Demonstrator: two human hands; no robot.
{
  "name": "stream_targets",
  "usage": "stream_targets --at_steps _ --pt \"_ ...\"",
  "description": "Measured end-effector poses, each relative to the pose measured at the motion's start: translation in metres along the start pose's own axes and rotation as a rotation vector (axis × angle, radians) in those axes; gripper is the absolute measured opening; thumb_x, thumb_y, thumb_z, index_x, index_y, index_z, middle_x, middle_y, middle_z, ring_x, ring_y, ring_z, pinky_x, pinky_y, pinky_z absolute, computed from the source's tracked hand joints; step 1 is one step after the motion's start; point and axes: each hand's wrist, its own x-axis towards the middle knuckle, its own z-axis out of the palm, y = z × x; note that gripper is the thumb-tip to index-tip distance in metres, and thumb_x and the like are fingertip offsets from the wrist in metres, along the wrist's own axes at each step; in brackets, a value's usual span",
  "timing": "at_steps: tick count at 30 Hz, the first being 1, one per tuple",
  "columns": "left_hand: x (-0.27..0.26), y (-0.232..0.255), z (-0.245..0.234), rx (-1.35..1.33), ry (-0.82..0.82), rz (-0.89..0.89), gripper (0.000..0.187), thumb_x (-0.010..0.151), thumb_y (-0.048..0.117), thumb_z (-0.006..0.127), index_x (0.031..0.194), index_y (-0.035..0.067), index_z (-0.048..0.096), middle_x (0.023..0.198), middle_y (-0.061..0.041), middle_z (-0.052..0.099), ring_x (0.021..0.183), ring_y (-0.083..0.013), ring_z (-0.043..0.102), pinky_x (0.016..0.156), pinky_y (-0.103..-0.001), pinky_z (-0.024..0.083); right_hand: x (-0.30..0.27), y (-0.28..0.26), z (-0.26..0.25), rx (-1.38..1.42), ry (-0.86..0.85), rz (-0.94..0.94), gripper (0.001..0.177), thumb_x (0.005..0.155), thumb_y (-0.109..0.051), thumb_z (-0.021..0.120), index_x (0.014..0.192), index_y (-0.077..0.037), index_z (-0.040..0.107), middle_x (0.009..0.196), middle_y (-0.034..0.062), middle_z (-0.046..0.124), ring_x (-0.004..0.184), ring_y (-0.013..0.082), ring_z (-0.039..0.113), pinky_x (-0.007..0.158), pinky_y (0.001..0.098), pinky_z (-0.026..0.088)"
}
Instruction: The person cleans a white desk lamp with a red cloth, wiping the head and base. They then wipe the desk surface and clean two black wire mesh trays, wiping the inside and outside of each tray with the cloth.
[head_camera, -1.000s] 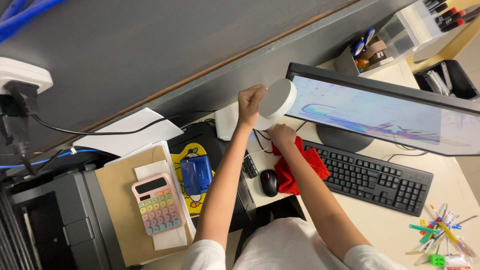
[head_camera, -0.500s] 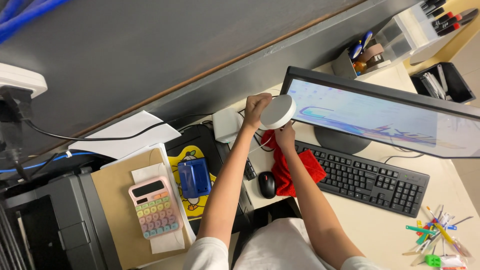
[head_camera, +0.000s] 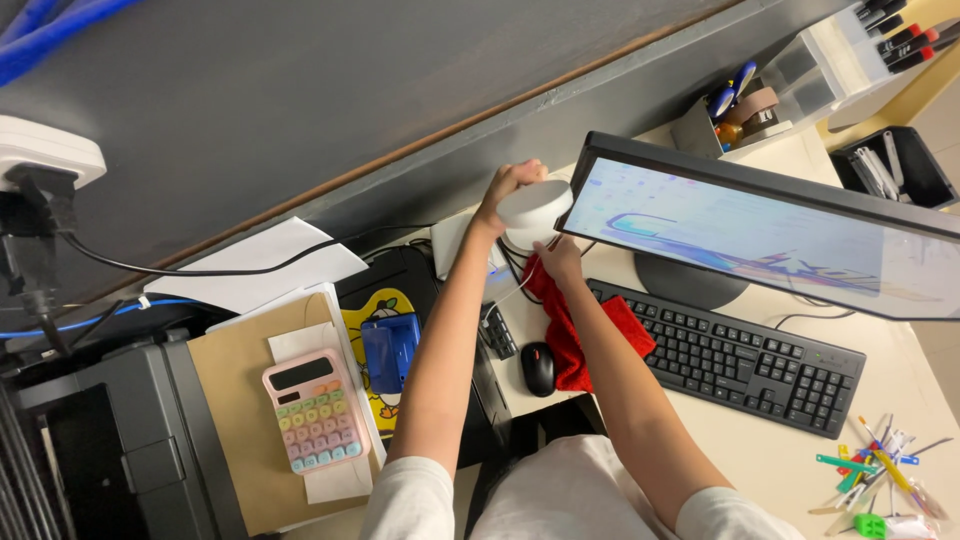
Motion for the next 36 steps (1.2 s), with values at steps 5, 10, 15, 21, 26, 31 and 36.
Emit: stream_targets --at_steps 5,10,15,21,26,31,36 --pt "0.006 0.042 0.007 -0.016 -0.029 -0.002 0.056 0.106 0.041 0.042 0.061 0.007 0.045 0.07 0.003 0.039 0.063 -0.0098 0.039 0.062 -0.029 0.035 0.001 -0.004 0.0 -0.017 -0.051 -0.005 0.053 0.087 -0.036 0.079 0.115 0.006 0.063 0.108 0.0276 0.073 0.104 0.0424 0.071 0.091 0.0466 0.056" --pt "0.013 0.027 0.0 -0.03 -0.092 0.029 0.053 0.111 0.046 0.03 0.072 0.01 0.035 0.076 0.003 0.033 0.071 -0.0103 0.036 0.074 -0.026 0.032 0.004 -0.004 0.007 -0.048 -0.068 -0.011 0.059 0.084 -0.037 0.081 0.115 0.007 0.059 0.107 0.028 0.072 0.103 0.0433 0.07 0.089 0.0476 0.055" --pt "0.006 0.022 0.005 0.035 0.033 0.065 0.058 0.113 0.049 0.027 0.073 0.009 0.038 0.074 0.002 0.039 0.071 -0.0102 0.038 0.075 -0.027 0.034 0.006 0.001 0.006 -0.124 -0.101 -0.01 0.06 0.085 -0.043 0.079 0.114 0.006 0.06 0.107 0.0275 0.073 0.105 0.0427 0.07 0.09 0.048 0.055" --pt "-0.021 0.007 0.034 0.253 0.422 0.201 0.048 0.11 0.043 0.041 0.111 0.002 0.064 0.112 -0.007 0.063 0.105 -0.0137 0.058 0.096 -0.029 0.045 0.002 -0.006 0.004 -0.093 -0.125 0.051 0.063 0.086 -0.045 0.078 0.116 0.006 0.058 0.106 0.0266 0.073 0.105 0.0417 0.07 0.091 0.047 0.054" --pt "-0.044 -0.079 0.026 0.502 0.688 0.189 0.053 0.099 0.029 0.058 0.144 0.003 0.051 0.144 -0.015 0.058 0.122 -0.0238 0.056 0.109 -0.036 0.043 0.011 0.008 0.016 -0.079 -0.133 0.042 0.067 0.087 -0.045 0.076 0.121 0.007 0.054 0.108 0.0263 0.073 0.106 0.0414 0.07 0.092 0.0467 0.054" --pt "-0.045 -0.114 0.026 0.676 0.704 0.178 0.062 0.094 0.016 0.067 0.149 0.0 0.042 0.146 -0.023 0.053 0.136 -0.0325 0.051 0.111 -0.04 0.041 0.004 -0.014 0.004 -0.06 -0.126 0.043 0.075 0.087 -0.048 0.073 0.13 0.008 0.049 0.112 0.0272 0.071 0.11 0.0413 0.068 0.092 0.0476 0.053" --pt "-0.03 -0.16 -0.006 1.025 0.72 0.179 0.04 0.098 0.021 0.063 0.134 0.004 0.057 0.123 -0.021 0.069 0.117 -0.0384 0.065 0.098 -0.043 0.052 0.003 -0.02 0.007 -0.176 -0.076 0.054 0.067 0.088 -0.055 0.074 0.133 -0.007 0.061 0.126 0.0226 0.07 0.115 0.04 0.068 0.094 0.0492 0.055"
